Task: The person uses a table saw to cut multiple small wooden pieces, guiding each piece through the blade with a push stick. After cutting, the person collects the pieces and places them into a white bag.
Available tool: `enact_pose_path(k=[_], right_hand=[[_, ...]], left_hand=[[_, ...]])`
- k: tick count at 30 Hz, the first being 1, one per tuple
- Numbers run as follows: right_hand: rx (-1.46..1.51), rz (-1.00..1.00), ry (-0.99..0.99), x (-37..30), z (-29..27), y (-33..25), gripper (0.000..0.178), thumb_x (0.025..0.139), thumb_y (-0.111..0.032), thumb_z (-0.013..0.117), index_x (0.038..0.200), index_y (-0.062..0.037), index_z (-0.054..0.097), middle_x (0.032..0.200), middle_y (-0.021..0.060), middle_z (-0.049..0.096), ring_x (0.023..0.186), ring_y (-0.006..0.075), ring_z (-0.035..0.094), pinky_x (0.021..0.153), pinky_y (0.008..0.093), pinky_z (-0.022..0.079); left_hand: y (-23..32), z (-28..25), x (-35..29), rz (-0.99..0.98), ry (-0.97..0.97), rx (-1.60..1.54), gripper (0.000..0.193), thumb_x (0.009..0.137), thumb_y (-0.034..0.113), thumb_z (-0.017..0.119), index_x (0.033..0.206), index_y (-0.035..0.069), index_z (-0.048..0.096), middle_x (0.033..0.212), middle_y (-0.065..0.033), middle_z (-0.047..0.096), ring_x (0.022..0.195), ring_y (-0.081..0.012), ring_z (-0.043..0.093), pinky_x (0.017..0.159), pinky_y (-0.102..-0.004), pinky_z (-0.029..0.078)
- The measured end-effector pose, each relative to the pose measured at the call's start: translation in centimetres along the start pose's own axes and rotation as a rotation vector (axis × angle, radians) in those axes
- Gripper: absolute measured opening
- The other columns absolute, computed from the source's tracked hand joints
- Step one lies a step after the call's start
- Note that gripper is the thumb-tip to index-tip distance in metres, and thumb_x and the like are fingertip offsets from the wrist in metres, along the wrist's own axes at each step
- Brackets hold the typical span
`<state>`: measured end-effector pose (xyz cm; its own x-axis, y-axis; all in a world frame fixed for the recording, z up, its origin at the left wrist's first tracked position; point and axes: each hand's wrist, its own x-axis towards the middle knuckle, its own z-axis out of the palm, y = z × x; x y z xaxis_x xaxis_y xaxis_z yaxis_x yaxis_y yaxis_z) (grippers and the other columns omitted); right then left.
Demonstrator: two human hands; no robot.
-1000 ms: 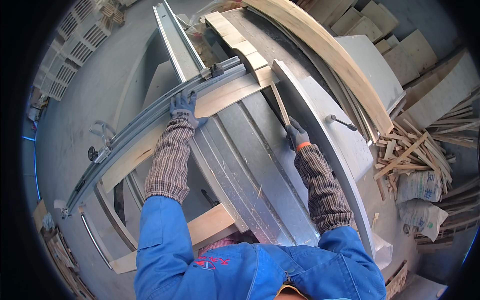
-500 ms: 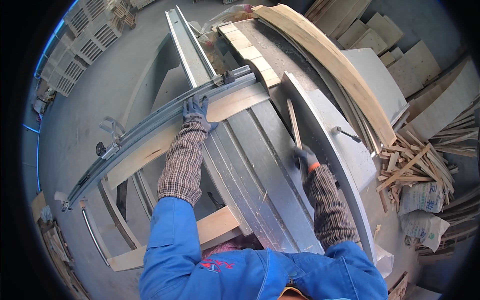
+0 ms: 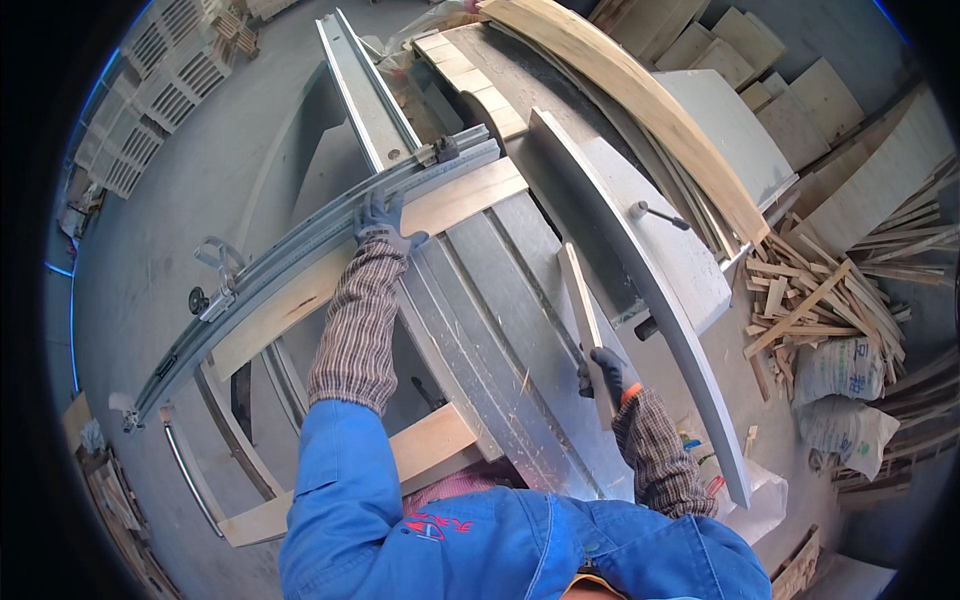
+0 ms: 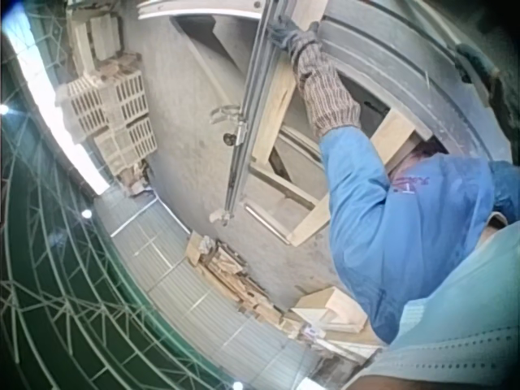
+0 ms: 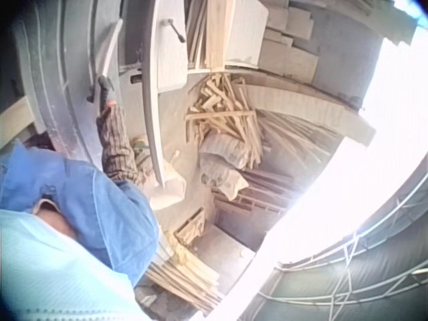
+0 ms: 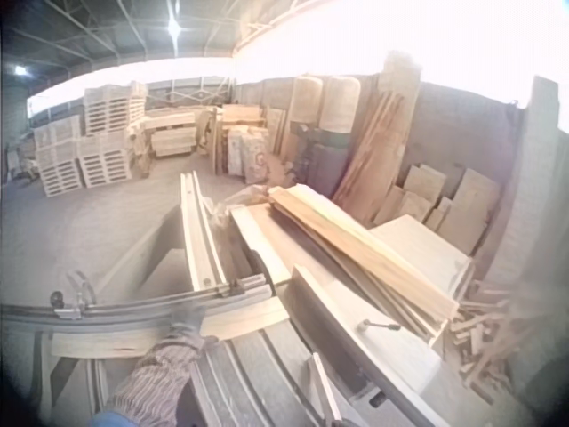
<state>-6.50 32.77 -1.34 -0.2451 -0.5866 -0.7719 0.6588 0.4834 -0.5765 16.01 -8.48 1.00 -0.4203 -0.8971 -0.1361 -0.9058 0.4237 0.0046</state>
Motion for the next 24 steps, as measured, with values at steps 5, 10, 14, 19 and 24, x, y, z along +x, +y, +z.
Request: enact_pose_path(k=[5,10,14,19,24], right_hand=[[0.048,-0.087,-0.017,-2.2,-0.7,1.4,0.038,0.092,-0.023,0.063,0.123,-0.0055,0.053,0.096,0.0084,0.061,0.071,0.0177,0.059,0.065,0.0344,0.053],[0.168,-0.037,-0.096,-3.8,-2.6,3.6,0.055,0.094,-0.016,0.061,0.142,-0.0106,0.037,0.097,0.0097,0.06,0.068,0.0177,0.057,0.056,0.0316,0.05],[0.156,-0.05,-0.065,-4.8,-2.0,3.5,0.053,0.095,-0.017,0.059,0.142,-0.0099,0.037,0.092,0.0091,0.06,0.065,0.0163,0.056,0.055,0.0308,0.049],[0.129,-0.05,-0.01,-4.7,-1.4,3.4,0.054,0.095,-0.016,0.058,0.145,-0.01,0.037,0.087,0.0085,0.059,0.063,0.0154,0.056,0.055,0.0307,0.048],[0.1,-0.052,-0.009,-4.1,-1.2,2.7,0.054,0.095,-0.018,0.058,0.144,-0.0091,0.037,0.088,0.0093,0.061,0.062,0.0163,0.056,0.055,0.0312,0.049]], left_hand=[[-4.5,8.7,-5.1,-0.355,0.611,-0.513,0.083,0.073,0.046,0.084,0.141,0.011,0.052,0.139,-0.0227,0.052,0.132,-0.0373,0.045,0.112,-0.0479,0.038],[-15.2,18.8,-9.5,-1.252,0.871,-1.265,0.06,0.076,0.042,0.086,0.116,0.002,0.065,0.11,-0.0152,0.065,0.1,-0.0319,0.063,0.088,-0.0442,0.055],[-17.4,19.9,-7.8,-1.338,0.725,-1.947,0.055,0.079,0.04,0.084,0.115,0.004,0.063,0.108,-0.0135,0.065,0.095,-0.0281,0.063,0.082,-0.0375,0.057],[-18.0,21.2,-6.6,-1.288,0.63,-2.237,0.049,0.082,0.038,0.083,0.113,0.007,0.061,0.105,-0.0113,0.065,0.089,-0.0234,0.064,0.074,-0.0292,0.06],[-13.4,20.4,-5.4,-1.181,0.536,-2.368,0.045,0.084,0.033,0.082,0.115,0.008,0.06,0.105,-0.0098,0.065,0.089,-0.0219,0.064,0.073,-0.0271,0.063]])
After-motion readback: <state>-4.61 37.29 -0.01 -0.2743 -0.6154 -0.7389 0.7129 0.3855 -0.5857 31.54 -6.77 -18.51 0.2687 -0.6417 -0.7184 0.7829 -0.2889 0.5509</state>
